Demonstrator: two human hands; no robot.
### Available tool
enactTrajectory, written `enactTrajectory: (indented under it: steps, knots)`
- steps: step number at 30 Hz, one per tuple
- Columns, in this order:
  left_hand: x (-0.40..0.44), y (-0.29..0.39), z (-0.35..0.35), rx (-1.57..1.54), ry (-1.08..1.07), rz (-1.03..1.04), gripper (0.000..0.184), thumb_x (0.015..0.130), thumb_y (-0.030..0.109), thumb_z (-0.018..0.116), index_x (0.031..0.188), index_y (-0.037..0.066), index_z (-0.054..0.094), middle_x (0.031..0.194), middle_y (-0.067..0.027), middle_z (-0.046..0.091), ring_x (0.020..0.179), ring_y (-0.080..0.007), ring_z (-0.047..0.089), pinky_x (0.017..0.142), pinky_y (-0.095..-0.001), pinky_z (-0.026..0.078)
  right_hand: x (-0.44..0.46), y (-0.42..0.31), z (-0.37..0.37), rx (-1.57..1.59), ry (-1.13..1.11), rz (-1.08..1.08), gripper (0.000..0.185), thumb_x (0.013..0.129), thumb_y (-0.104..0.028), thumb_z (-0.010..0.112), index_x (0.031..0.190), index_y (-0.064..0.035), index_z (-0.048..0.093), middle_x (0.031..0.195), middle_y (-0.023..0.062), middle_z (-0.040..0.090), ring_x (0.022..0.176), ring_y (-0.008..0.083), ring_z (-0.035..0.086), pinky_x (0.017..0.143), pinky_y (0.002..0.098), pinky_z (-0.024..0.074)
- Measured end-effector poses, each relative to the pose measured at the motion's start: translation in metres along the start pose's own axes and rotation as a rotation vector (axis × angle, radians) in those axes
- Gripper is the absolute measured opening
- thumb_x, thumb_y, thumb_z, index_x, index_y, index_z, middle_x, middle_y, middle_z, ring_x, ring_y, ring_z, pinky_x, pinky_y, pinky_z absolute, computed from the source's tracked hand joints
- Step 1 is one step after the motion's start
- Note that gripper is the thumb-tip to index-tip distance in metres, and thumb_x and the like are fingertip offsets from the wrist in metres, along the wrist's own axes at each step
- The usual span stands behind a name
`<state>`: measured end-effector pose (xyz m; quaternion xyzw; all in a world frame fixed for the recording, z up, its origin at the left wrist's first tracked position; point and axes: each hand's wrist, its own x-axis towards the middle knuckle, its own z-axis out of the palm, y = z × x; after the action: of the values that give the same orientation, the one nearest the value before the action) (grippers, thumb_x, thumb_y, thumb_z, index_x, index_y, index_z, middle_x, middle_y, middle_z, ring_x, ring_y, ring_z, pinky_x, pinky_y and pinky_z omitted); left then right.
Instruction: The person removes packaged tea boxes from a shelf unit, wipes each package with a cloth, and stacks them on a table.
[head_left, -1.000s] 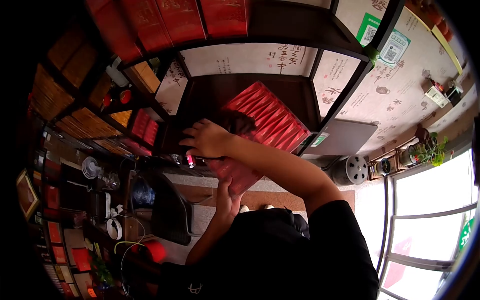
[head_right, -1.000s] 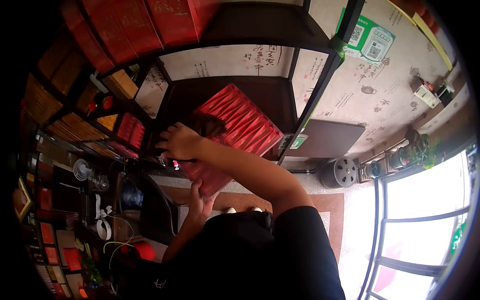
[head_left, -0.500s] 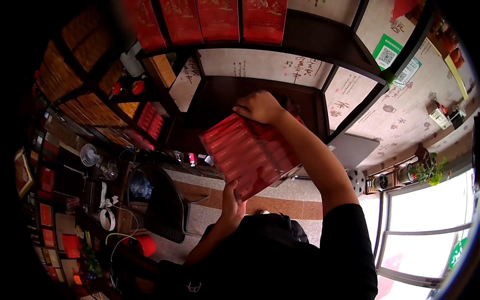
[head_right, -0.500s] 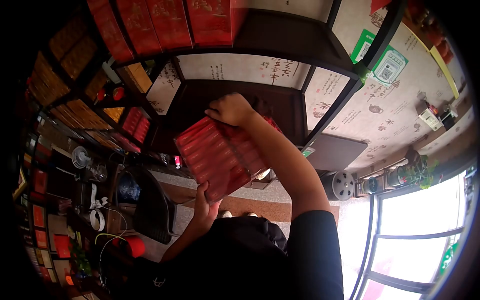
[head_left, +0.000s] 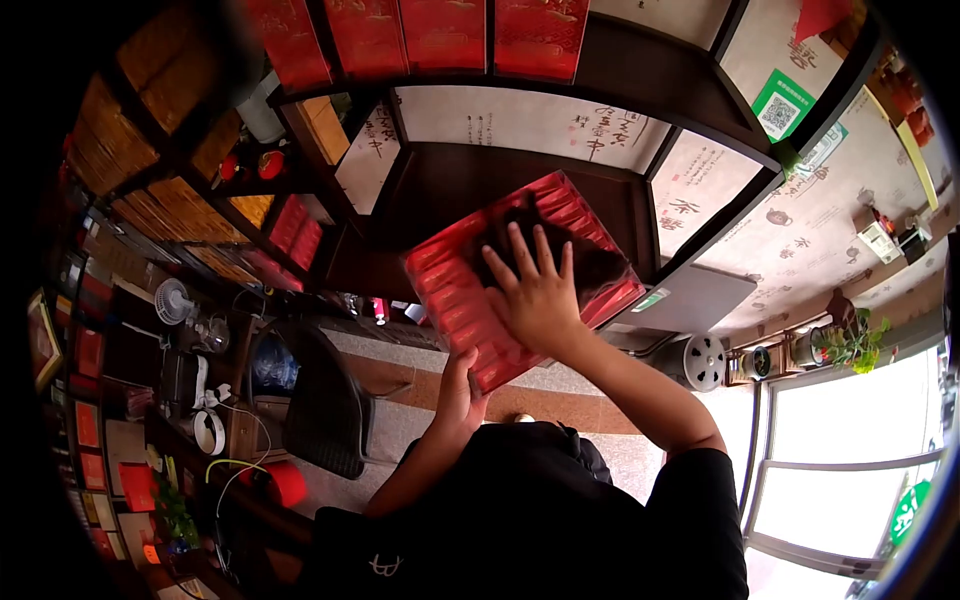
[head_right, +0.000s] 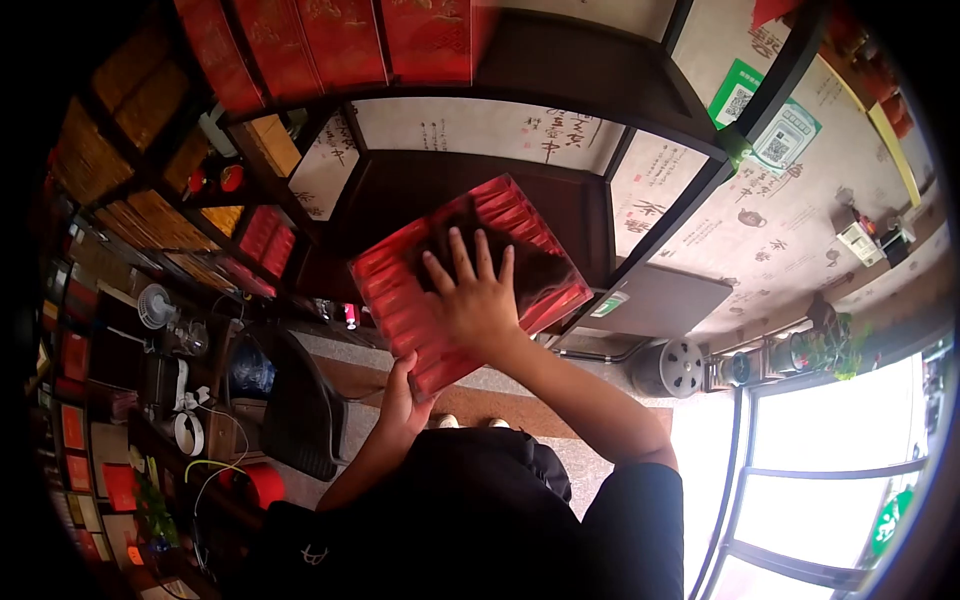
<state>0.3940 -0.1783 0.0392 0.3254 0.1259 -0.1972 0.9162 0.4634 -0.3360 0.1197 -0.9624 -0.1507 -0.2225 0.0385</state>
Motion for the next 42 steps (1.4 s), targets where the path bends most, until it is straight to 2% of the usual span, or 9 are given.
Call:
enactTrajectory:
  steps: [5,11,13,17,24,27,30,36,42]
  knots:
    - [0.008,0.000,-0.012,0.026,-0.029,0.057,0.056,0.095,0.032,0.057,0.141,0.006,0.036,0.135,-0.0117,0.051,0.124,-0.0276,0.053,0.104,-0.0459,0.047,0.015,-0.064,0.023,0.180,-0.056,-0.249,0.050,0.085,-0.037,0.062,0.133,-0.0248,0.058,0.156,0.0152,0.029,0.138,0.0426,0.034,0.103,0.0712,0.0279]
    - [0.003,0.009,-0.025,0.104,-0.184,-0.107,0.083,0.092,0.062,0.050,0.149,0.006,0.026,0.148,-0.0213,0.037,0.134,-0.0430,0.041,0.108,-0.0576,0.040,0.074,-0.078,0.031,0.146,-0.210,-0.334,0.027,0.080,-0.030,0.064,0.100,-0.0148,0.074,0.154,0.0141,0.032,0.140,0.0434,0.032,0.106,0.0696,0.0273]
    - [0.001,0.022,-0.025,-0.390,-0.547,-0.288,0.098,0.083,0.078,0.046,0.151,0.011,0.023,0.154,-0.0244,0.026,0.139,-0.0515,0.028,0.106,-0.0650,0.037,0.080,-0.077,0.034,0.155,-0.200,-0.321,0.023,0.081,-0.028,0.062,0.092,-0.0121,0.074,0.151,0.0140,0.039,0.140,0.0436,0.032,0.107,0.0675,0.0294]
    - [0.000,0.024,-0.025,-0.676,-0.402,-0.337,0.104,0.077,0.085,0.044,0.152,0.014,0.024,0.154,-0.0240,0.024,0.139,-0.0535,0.024,0.106,-0.0674,0.036,0.065,-0.082,0.050,-0.001,-0.159,-0.399,0.026,0.082,-0.026,0.061,0.097,-0.0103,0.075,0.139,0.0133,0.052,0.141,0.0396,0.031,0.108,0.0644,0.0310]
    - [-0.010,0.021,-0.019,-0.484,-0.222,-0.131,0.099,0.078,0.087,0.036,0.149,0.018,0.030,0.148,-0.0135,0.038,0.134,-0.0331,0.043,0.103,-0.0533,0.045,0.010,-0.068,-0.013,0.123,-0.428,-0.645,0.022,0.082,-0.027,0.062,0.096,-0.0185,0.077,0.118,0.0063,0.066,0.136,0.0254,0.042,0.112,0.0628,0.0267]
    - [-0.011,0.020,-0.015,-0.509,-0.197,-0.145,0.094,0.080,0.086,0.035,0.147,0.020,0.033,0.144,-0.0105,0.044,0.129,-0.0271,0.049,0.099,-0.0485,0.048,0.012,-0.036,-0.034,0.397,-0.591,-0.837,0.022,0.083,-0.025,0.064,0.101,-0.0220,0.076,0.129,0.0030,0.061,0.134,0.0255,0.045,0.113,0.0630,0.0255]
    - [-0.010,0.022,-0.007,-0.449,-0.249,-0.130,0.090,0.083,0.083,0.036,0.146,0.019,0.034,0.142,-0.0115,0.046,0.126,-0.0279,0.052,0.096,-0.0481,0.051,-0.008,-0.007,-0.031,0.719,-0.344,-0.792,0.028,0.084,-0.025,0.065,0.112,-0.0217,0.072,0.139,-0.0001,0.055,0.135,0.0270,0.044,0.114,0.0614,0.0254]
    - [-0.010,0.025,-0.008,-0.370,-0.226,-0.192,0.091,0.086,0.074,0.045,0.148,0.009,0.030,0.148,-0.0195,0.040,0.130,-0.0378,0.048,0.090,-0.0595,0.054,-0.024,0.065,-0.042,0.282,-0.159,-0.353,0.045,0.087,-0.028,0.064,0.131,-0.0188,0.061,0.146,0.0082,0.047,0.136,0.0314,0.042,0.110,0.0568,0.0335]
    - [0.006,0.008,-0.016,0.088,-0.075,-0.008,0.077,0.092,0.061,0.053,0.144,0.007,0.035,0.140,-0.0122,0.050,0.117,-0.0274,0.060,0.095,-0.0380,0.053,-0.032,0.042,-0.030,-0.051,-0.020,-0.008,0.055,0.089,-0.029,0.061,0.142,-0.0240,0.049,0.149,0.0096,0.043,0.138,0.0338,0.040,0.104,0.0679,0.0299]
